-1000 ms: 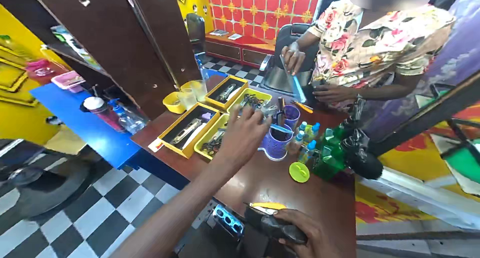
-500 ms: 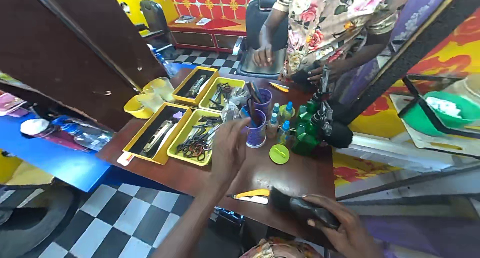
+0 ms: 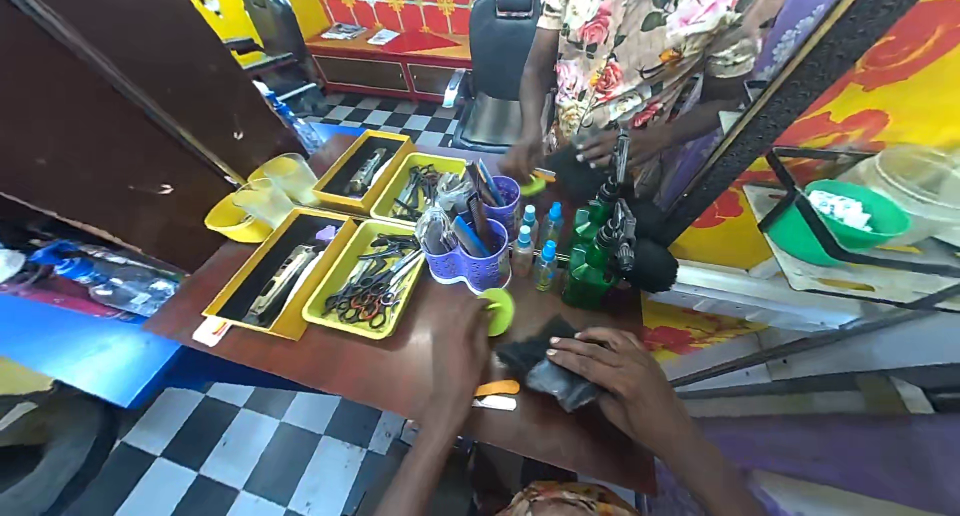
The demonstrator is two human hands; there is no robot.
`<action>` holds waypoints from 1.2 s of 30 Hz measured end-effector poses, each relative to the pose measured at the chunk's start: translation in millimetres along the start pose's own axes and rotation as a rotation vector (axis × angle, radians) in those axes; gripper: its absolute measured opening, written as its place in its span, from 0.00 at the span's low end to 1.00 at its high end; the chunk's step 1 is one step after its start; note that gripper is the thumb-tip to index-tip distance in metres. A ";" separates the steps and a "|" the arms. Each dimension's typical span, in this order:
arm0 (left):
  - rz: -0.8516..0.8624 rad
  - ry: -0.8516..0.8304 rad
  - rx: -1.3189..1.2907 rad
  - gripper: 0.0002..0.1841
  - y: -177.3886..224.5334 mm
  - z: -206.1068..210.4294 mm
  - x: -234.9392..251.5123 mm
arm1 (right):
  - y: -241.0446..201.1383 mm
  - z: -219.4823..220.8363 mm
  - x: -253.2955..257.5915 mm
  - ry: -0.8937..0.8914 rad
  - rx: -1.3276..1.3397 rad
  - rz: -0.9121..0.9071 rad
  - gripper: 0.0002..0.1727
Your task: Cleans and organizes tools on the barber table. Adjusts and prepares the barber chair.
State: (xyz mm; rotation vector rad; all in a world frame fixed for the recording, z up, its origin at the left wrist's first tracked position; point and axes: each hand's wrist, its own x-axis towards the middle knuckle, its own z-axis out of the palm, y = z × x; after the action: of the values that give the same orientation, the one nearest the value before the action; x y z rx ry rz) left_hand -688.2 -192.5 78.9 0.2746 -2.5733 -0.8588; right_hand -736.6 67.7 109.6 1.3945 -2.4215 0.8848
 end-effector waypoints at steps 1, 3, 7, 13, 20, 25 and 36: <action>-0.076 0.097 -0.060 0.13 -11.1 -13.8 -11.2 | 0.1 15.8 7.1 0.003 0.021 -0.007 0.27; -0.234 0.244 -0.155 0.12 -26.4 -29.6 -25.9 | 4.4 50.5 21.2 -0.003 0.037 -0.012 0.27; -0.307 0.295 -0.249 0.10 -37.3 -30.9 -41.3 | 19.2 108.7 44.5 0.067 0.026 -0.050 0.28; -0.308 0.212 -0.369 0.10 -44.2 -43.6 -80.7 | 36.9 65.7 9.8 -0.057 0.016 0.145 0.29; -0.401 0.228 -0.436 0.09 -66.2 -77.5 -116.6 | 21.1 -142.4 -60.6 -0.923 -0.318 0.744 0.09; -0.375 0.240 -0.494 0.07 -55.8 -83.0 -102.0 | 26.2 -131.4 -65.2 -0.481 -0.339 0.511 0.28; -0.636 0.055 -0.883 0.12 -8.3 -18.3 -43.2 | -17.1 -36.9 -48.5 -0.481 -0.065 0.248 0.21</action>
State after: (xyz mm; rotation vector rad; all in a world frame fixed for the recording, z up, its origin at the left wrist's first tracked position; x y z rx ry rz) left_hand -641.0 -195.4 73.3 0.8195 -1.7975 -2.0446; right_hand -700.6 117.8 123.6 1.4366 -3.0017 0.5548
